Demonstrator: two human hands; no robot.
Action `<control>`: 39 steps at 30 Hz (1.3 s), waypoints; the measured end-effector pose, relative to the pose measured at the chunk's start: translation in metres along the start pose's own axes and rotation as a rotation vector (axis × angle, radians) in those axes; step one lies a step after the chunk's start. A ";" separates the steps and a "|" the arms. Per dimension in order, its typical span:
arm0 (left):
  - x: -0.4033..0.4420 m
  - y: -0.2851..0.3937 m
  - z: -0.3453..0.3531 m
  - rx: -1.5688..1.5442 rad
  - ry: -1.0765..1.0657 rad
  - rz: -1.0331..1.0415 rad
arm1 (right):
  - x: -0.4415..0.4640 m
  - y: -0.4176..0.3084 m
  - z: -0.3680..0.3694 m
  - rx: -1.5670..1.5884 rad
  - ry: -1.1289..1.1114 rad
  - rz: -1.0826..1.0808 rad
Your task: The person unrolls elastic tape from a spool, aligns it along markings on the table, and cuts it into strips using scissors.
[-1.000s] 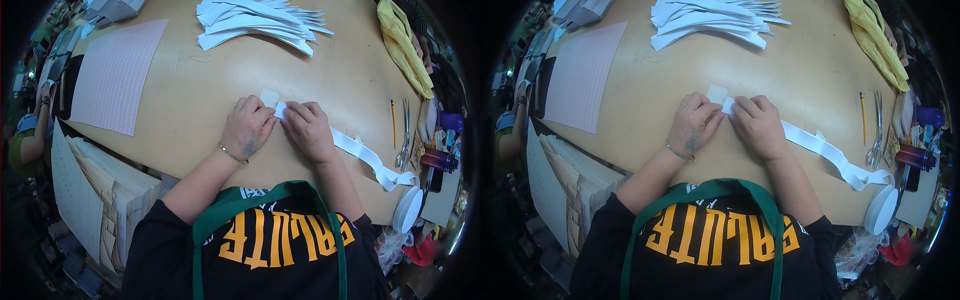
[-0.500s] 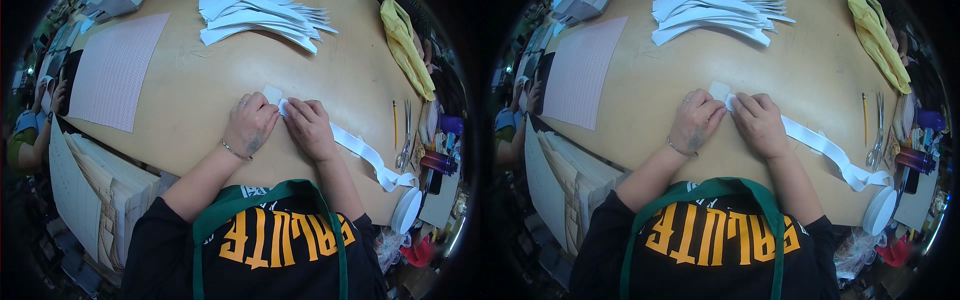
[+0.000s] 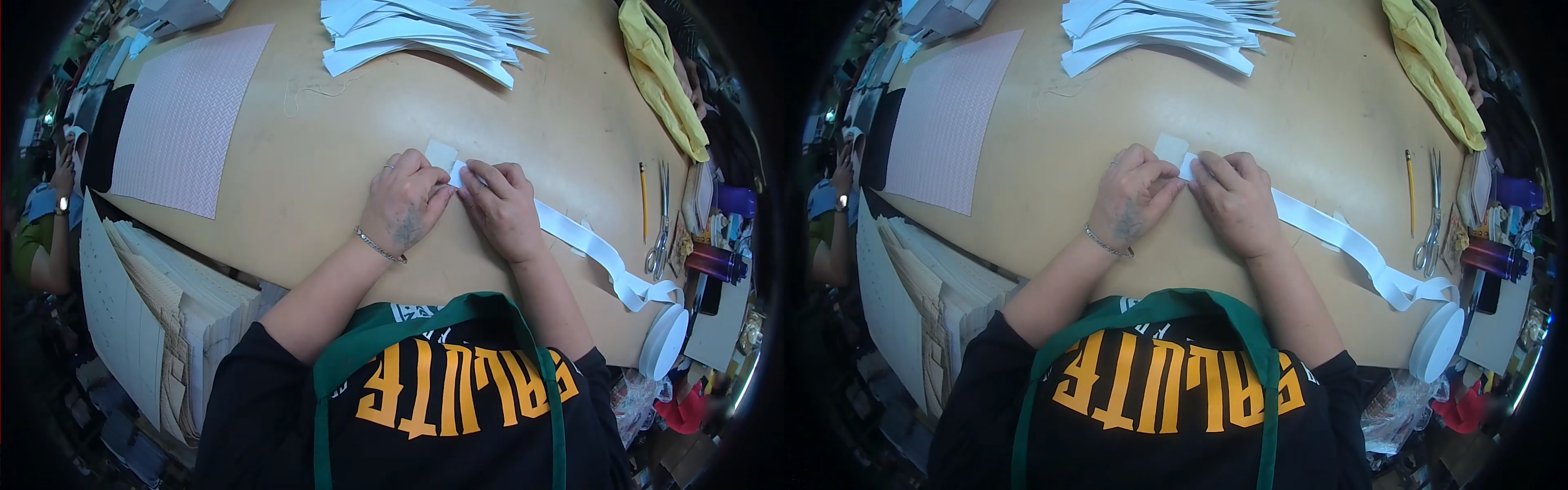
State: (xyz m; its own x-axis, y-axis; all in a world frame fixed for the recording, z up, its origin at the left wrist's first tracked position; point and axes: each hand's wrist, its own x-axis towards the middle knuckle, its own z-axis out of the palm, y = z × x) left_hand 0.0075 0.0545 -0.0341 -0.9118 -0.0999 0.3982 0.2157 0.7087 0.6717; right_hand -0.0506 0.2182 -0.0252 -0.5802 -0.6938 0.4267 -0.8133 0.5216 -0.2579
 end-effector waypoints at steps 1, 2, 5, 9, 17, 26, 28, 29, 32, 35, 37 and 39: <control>0.000 0.000 0.000 0.001 -0.003 -0.003 | 0.000 0.001 0.001 0.005 -0.001 -0.001; 0.000 -0.001 0.000 0.001 -0.005 -0.002 | -0.001 0.001 0.002 0.010 -0.001 -0.002; 0.000 -0.003 0.001 0.004 -0.011 0.002 | 0.000 0.001 0.000 0.015 -0.002 0.001; 0.002 0.002 -0.001 0.011 0.010 0.004 | 0.000 0.000 -0.001 0.018 0.005 -0.003; 0.003 0.005 0.002 0.143 -0.062 0.141 | -0.005 0.006 0.004 0.101 0.042 0.049; 0.001 0.002 0.003 0.091 -0.021 0.107 | -0.008 0.008 0.008 0.111 0.102 0.010; 0.001 0.002 0.003 0.117 -0.020 0.135 | -0.008 0.008 0.008 0.102 0.106 -0.002; 0.001 0.002 0.003 0.108 -0.020 0.125 | -0.008 0.009 0.009 0.097 0.104 -0.006; 0.001 0.003 0.002 0.071 -0.022 0.090 | -0.010 0.009 0.010 0.087 0.096 -0.016; 0.002 0.003 0.003 0.033 -0.025 0.055 | -0.008 0.009 0.009 0.080 0.094 -0.027; 0.002 0.002 0.003 0.025 -0.029 0.043 | -0.009 0.008 0.009 0.073 0.097 -0.026; 0.002 0.001 0.003 0.027 -0.028 0.050 | -0.009 0.007 0.008 0.067 0.089 -0.017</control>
State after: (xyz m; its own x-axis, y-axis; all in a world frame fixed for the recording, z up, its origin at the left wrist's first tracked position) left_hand 0.0052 0.0570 -0.0349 -0.9094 -0.0446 0.4135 0.2523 0.7313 0.6337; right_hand -0.0517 0.2236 -0.0380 -0.5629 -0.6536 0.5059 -0.8256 0.4739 -0.3063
